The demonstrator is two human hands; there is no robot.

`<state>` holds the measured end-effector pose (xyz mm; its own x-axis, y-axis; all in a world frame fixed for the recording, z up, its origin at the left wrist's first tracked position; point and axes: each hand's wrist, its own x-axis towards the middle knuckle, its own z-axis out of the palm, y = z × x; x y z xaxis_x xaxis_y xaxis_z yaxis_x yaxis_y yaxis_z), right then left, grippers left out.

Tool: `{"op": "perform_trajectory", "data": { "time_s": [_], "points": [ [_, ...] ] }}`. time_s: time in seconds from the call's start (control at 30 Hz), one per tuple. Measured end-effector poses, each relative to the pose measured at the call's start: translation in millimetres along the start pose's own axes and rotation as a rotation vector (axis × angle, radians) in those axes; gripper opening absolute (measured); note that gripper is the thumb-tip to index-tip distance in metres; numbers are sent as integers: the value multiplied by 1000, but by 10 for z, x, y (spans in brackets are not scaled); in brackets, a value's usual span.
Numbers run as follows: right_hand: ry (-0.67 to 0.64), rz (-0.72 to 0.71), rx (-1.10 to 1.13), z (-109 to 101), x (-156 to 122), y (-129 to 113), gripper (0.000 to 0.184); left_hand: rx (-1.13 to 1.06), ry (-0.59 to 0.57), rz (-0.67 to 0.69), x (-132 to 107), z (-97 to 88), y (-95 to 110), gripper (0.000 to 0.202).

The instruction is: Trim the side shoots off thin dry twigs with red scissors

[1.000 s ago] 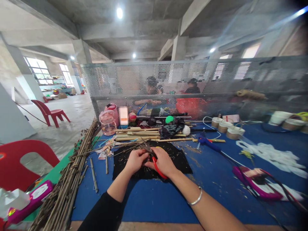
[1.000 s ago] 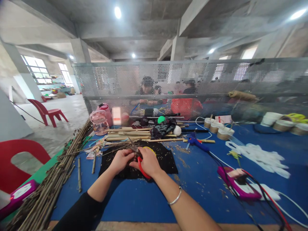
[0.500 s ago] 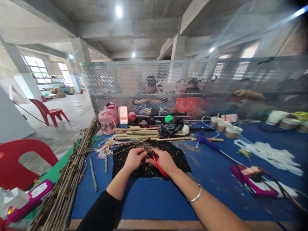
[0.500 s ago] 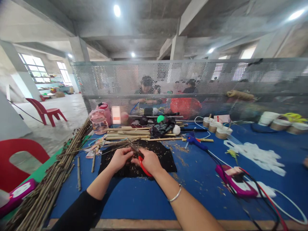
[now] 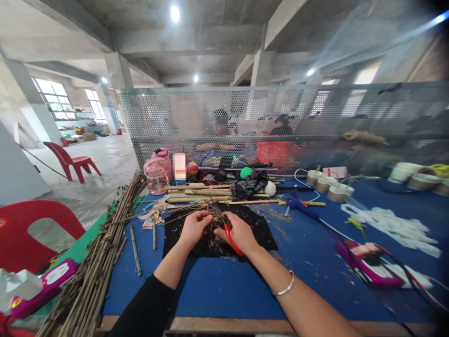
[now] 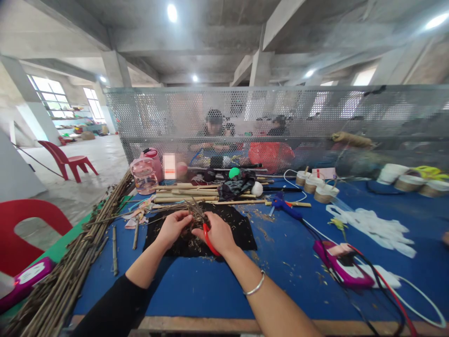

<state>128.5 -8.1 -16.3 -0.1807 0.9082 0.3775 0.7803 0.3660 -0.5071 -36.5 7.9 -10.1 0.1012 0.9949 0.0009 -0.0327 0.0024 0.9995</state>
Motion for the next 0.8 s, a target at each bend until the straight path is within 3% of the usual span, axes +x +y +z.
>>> {"op": "perform_trajectory", "data": {
  "time_s": [0.17, 0.37, 0.6, 0.8],
  "points": [
    [15, -83, 42, 61, 1, 1, 55, 8, 44, 22, 27, 5, -33, 36],
    [31, -129, 68, 71, -3, -20, 55, 48, 12, 100, 18, 6, -40, 29],
    [35, -165, 141, 78, -2, -36, 47, -139, -53, -101, -43, 35, 30, 39],
    [41, -186, 168, 71, 3, -51, 41, -180, -49, -89, -50, 51, 44, 43]
  ]
}}
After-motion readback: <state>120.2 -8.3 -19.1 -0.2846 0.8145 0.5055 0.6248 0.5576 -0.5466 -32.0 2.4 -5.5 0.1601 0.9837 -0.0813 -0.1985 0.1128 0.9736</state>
